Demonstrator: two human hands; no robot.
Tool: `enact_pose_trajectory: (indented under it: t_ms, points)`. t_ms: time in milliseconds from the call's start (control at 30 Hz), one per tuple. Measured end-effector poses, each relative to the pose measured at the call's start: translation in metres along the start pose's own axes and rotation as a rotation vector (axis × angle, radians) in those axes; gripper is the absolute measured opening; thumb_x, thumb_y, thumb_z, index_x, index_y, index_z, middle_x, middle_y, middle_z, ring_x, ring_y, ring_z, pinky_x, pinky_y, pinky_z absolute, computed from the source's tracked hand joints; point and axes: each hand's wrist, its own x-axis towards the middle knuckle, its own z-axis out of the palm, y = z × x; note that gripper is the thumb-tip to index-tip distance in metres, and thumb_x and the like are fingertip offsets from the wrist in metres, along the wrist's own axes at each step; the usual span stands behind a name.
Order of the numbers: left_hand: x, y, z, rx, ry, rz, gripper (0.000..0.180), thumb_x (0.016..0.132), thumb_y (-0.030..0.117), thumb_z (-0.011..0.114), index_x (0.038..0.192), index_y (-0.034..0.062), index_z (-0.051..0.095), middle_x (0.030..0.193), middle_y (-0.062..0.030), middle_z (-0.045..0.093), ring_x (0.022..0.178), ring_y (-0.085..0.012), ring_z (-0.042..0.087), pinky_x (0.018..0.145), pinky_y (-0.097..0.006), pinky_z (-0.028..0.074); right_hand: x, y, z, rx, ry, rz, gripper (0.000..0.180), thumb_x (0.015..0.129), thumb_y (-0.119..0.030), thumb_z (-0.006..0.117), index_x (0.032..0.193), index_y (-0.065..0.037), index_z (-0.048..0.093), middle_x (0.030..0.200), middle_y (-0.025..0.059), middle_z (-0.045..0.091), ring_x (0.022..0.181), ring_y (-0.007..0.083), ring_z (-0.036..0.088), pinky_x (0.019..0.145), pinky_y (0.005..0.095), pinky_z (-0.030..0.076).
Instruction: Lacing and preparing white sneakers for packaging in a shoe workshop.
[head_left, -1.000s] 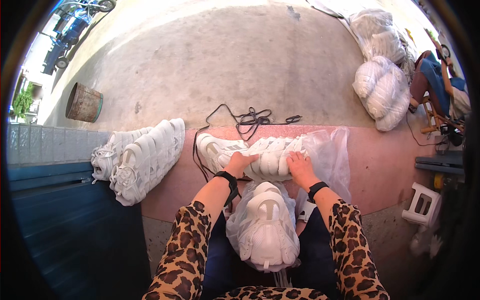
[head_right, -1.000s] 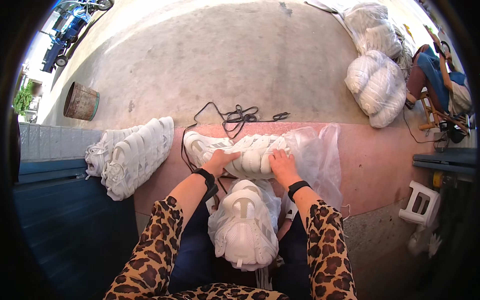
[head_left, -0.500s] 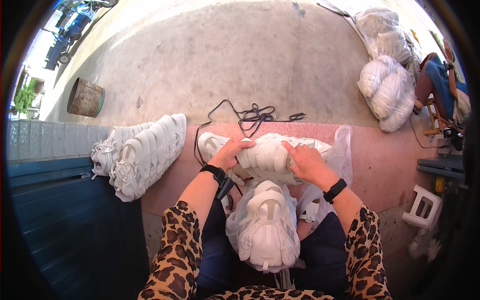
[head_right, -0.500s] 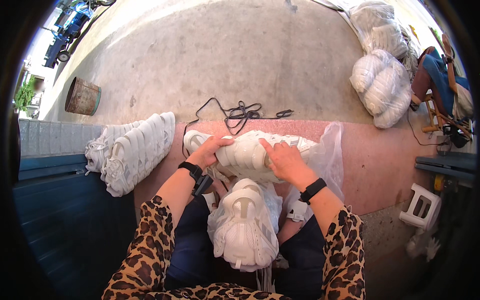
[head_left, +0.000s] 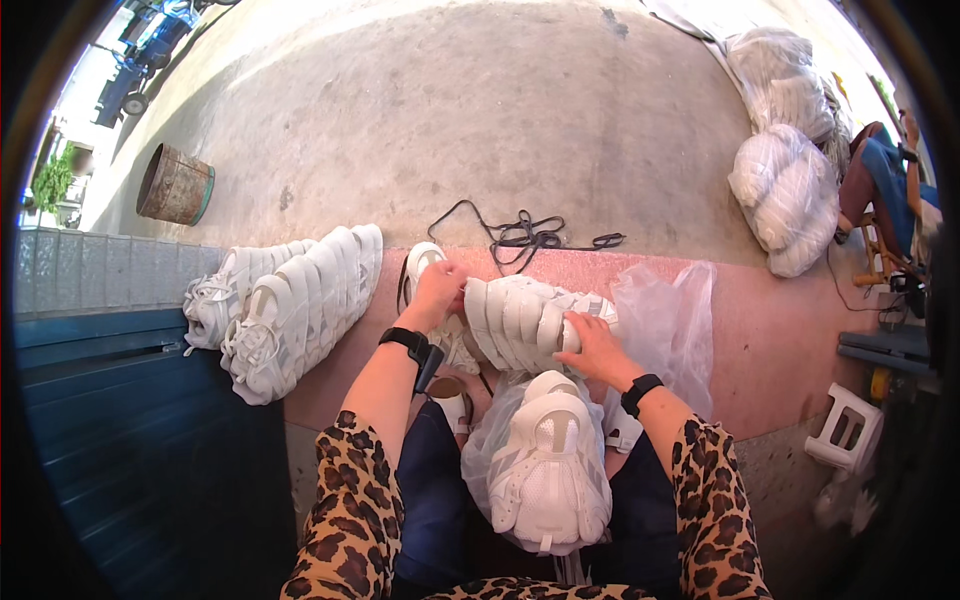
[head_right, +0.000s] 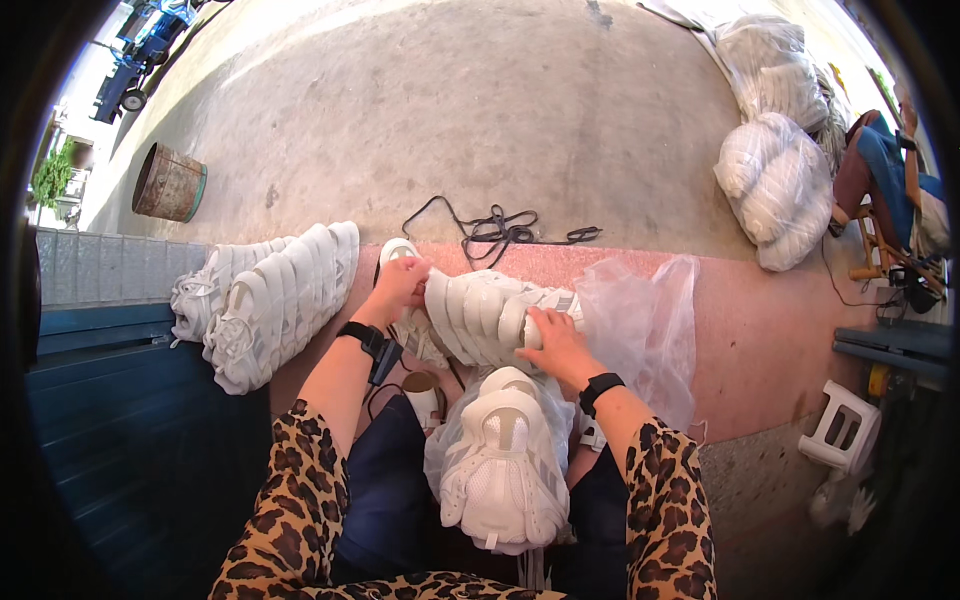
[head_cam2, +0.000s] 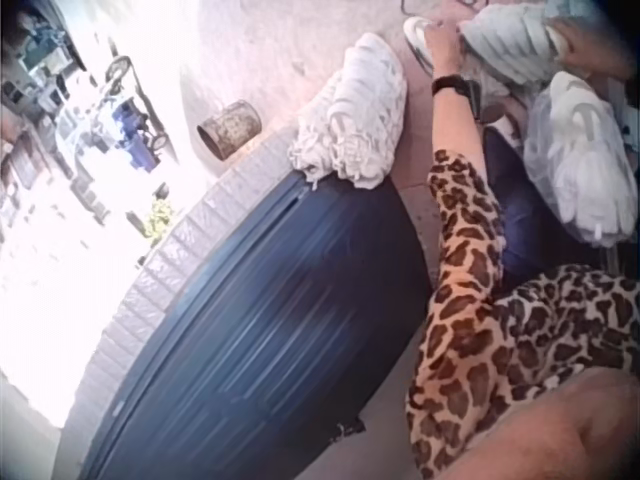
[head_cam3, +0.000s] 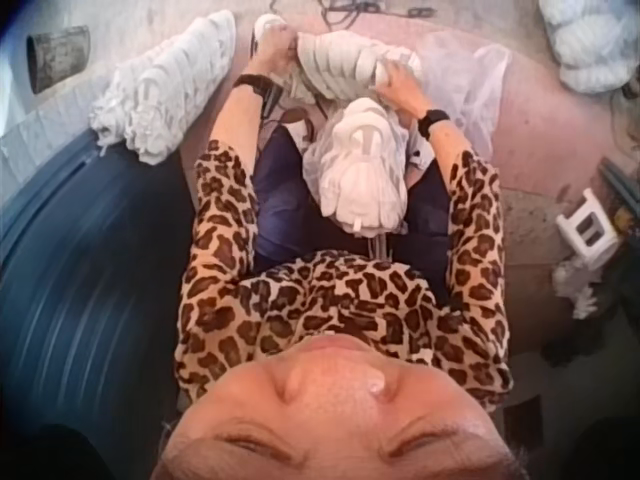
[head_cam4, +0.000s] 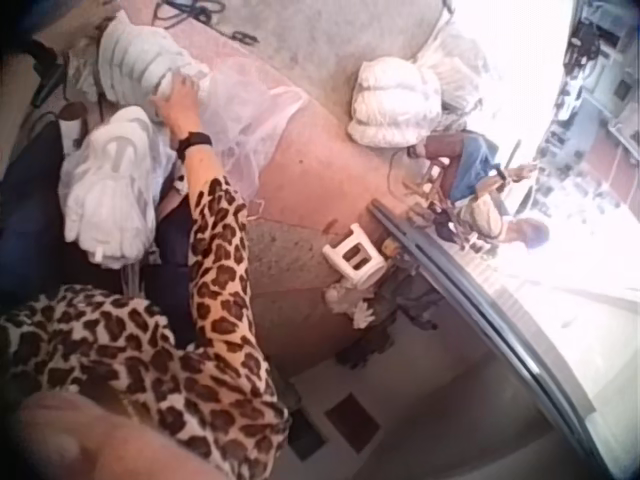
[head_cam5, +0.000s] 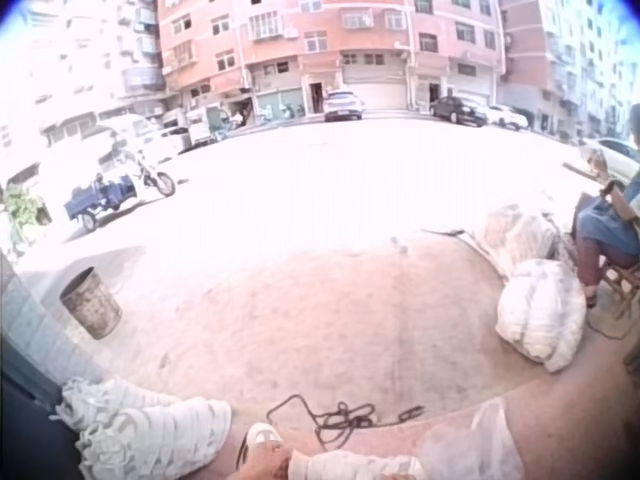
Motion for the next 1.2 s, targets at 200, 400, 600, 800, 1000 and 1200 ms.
enact_pose_trajectory:
  t_ms: [200, 400, 600, 800, 1000, 1200]
  points:
    - [0.041, -0.030, -0.062, 0.550, 0.414, 0.225, 0.028, 0.082, 0.021, 0.055, 0.096, -0.0031, 0.057, 0.090, -0.0147, 0.062, 0.079, -0.0237, 0.060, 0.066, -0.033, 0.047, 0.001, -0.003, 0.002, -0.016, -0.011, 0.007, 0.071, 0.070, -0.032, 0.066, 0.129, -0.008, 0.034, 0.128, 0.0173, 0.039, 0.120, 0.0357, 0.034, 0.098, 0.0424, 0.034]
    - [0.066, -0.112, -0.072, 0.248, 0.426, -0.020, 0.067, 0.084, 0.040, 0.051, 0.124, -0.0113, 0.036, 0.122, -0.0291, 0.045, 0.115, -0.0358, 0.045, 0.094, -0.036, 0.037, -0.002, -0.007, 0.005, -0.053, 0.031, 0.009, 0.067, 0.069, -0.027, 0.061, 0.128, -0.008, 0.034, 0.126, 0.0174, 0.041, 0.119, 0.0345, 0.037, 0.097, 0.0412, 0.036]
    - [0.057, -0.106, -0.059, 0.046, 0.320, -0.115, 0.070, 0.083, 0.045, 0.053, 0.129, -0.0034, 0.034, 0.127, -0.0213, 0.043, 0.116, -0.0321, 0.044, 0.089, -0.045, 0.038, 0.000, -0.008, 0.003, -0.021, 0.012, 0.015, 0.068, 0.066, -0.025, 0.062, 0.126, -0.007, 0.036, 0.124, 0.0185, 0.043, 0.117, 0.0366, 0.038, 0.095, 0.0417, 0.037]
    - [0.016, -0.090, -0.058, -0.188, -0.039, -0.192, 0.046, 0.079, 0.028, 0.065, 0.116, 0.0084, 0.048, 0.116, -0.0096, 0.054, 0.105, -0.0252, 0.052, 0.080, -0.049, 0.042, 0.004, -0.021, -0.005, -0.003, 0.031, 0.107, 0.074, 0.063, -0.033, 0.072, 0.124, -0.008, 0.038, 0.121, 0.0193, 0.044, 0.113, 0.0383, 0.039, 0.092, 0.0431, 0.040]
    - [-0.035, -0.106, -0.049, -0.228, -0.338, 0.008, 0.034, 0.082, 0.014, 0.062, 0.113, 0.0055, 0.051, 0.107, -0.0055, 0.059, 0.097, -0.0155, 0.057, 0.081, -0.032, 0.047, 0.014, -0.032, 0.000, -0.082, 0.019, 0.201, 0.072, 0.063, -0.034, 0.075, 0.122, -0.010, 0.041, 0.118, 0.0178, 0.045, 0.111, 0.0362, 0.041, 0.087, 0.0447, 0.043]
    - [-0.075, -0.104, -0.014, -0.508, -0.348, -0.059, 0.040, 0.077, 0.004, 0.063, 0.116, 0.0026, 0.051, 0.104, -0.0054, 0.060, 0.094, -0.0164, 0.058, 0.083, -0.031, 0.046, 0.022, -0.020, 0.015, -0.088, 0.125, 0.129, 0.057, 0.065, -0.032, 0.072, 0.113, -0.011, 0.050, 0.114, 0.0107, 0.050, 0.111, 0.0311, 0.043, 0.084, 0.0431, 0.044]
